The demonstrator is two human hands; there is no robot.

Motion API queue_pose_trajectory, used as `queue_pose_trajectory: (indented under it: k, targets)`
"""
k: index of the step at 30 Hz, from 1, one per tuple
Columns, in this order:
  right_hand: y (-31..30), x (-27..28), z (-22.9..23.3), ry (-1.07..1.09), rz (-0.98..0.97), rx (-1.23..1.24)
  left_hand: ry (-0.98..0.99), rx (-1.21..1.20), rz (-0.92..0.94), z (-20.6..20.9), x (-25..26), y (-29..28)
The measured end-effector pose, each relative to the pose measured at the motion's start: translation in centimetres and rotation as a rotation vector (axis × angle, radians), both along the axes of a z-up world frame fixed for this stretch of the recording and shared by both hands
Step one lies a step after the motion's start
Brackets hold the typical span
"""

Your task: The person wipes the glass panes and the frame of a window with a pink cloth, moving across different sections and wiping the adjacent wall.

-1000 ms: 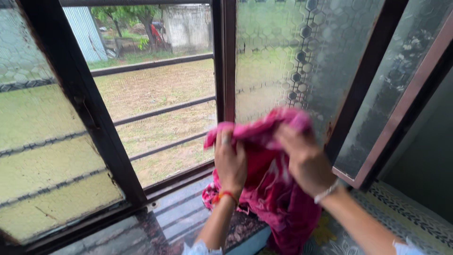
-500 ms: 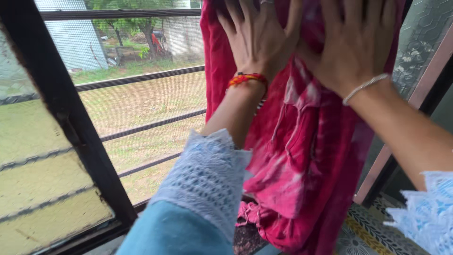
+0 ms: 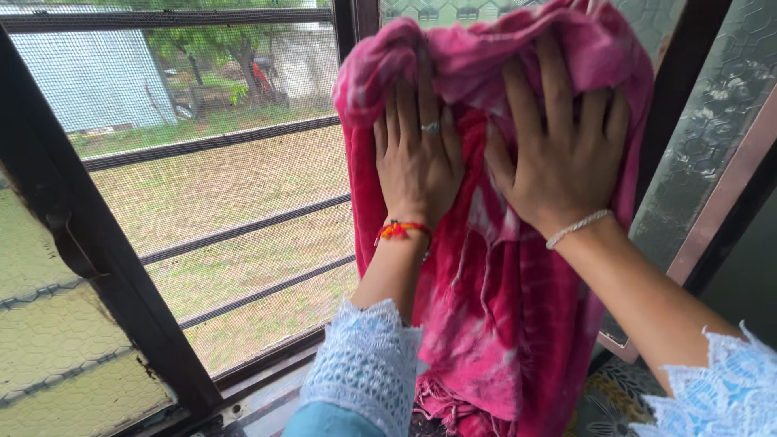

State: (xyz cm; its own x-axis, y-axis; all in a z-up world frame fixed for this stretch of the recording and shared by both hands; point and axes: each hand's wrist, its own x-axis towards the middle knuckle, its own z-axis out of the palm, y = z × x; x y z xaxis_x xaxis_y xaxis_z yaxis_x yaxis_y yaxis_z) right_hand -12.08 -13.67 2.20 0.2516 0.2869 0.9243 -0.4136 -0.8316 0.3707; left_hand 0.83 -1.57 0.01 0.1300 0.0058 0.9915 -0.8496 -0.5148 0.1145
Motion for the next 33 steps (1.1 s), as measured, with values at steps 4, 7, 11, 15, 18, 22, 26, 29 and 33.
queue_pose_trajectory:
  k: [4, 7, 11, 15, 18, 22, 26, 29, 33]
  targets:
    - [0.6, 0.4, -2.3, -0.029, 0.004, 0.006, 0.027, 0.03, 0.016, -2.4, -0.2, 0.5]
    - [1.2, 0.5, -4.3, -0.045, 0.028, 0.032, 0.018, 0.065, 0.045, -4.2, -0.2, 1.2]
    - [1.8, 0.5, -6.8, -0.029, 0.042, 0.097, 0.049, 0.127, 0.02, -6.3, -0.3, 2.4]
    - [2.4, 0.8, -9.9, -0.003, 0.034, 0.163, 0.096, 0.167, 0.019, -8.7, -0.3, 2.9]
    - [2.7, 1.0, -12.3, 0.001, 0.024, 0.185, 0.148, 0.213, 0.022, -10.9, -0.3, 3.3]
    - [2.8, 1.4, -15.2, 0.045, 0.021, 0.211, 0.168, 0.239, 0.024, -13.8, 0.0, 3.7]
    - [2.9, 1.5, -17.9, 0.113, 0.018, 0.241, 0.158, 0.241, 0.042, -16.9, 0.1, 3.9]
    - [3.4, 1.5, -20.2, 0.2, 0.013, 0.296, 0.163, 0.27, 0.066, -19.7, 0.1, 4.5]
    - [3.5, 1.7, -22.2, 0.223, 0.058, 0.3, 0.219, 0.282, 0.016, -22.4, 0.1, 4.9]
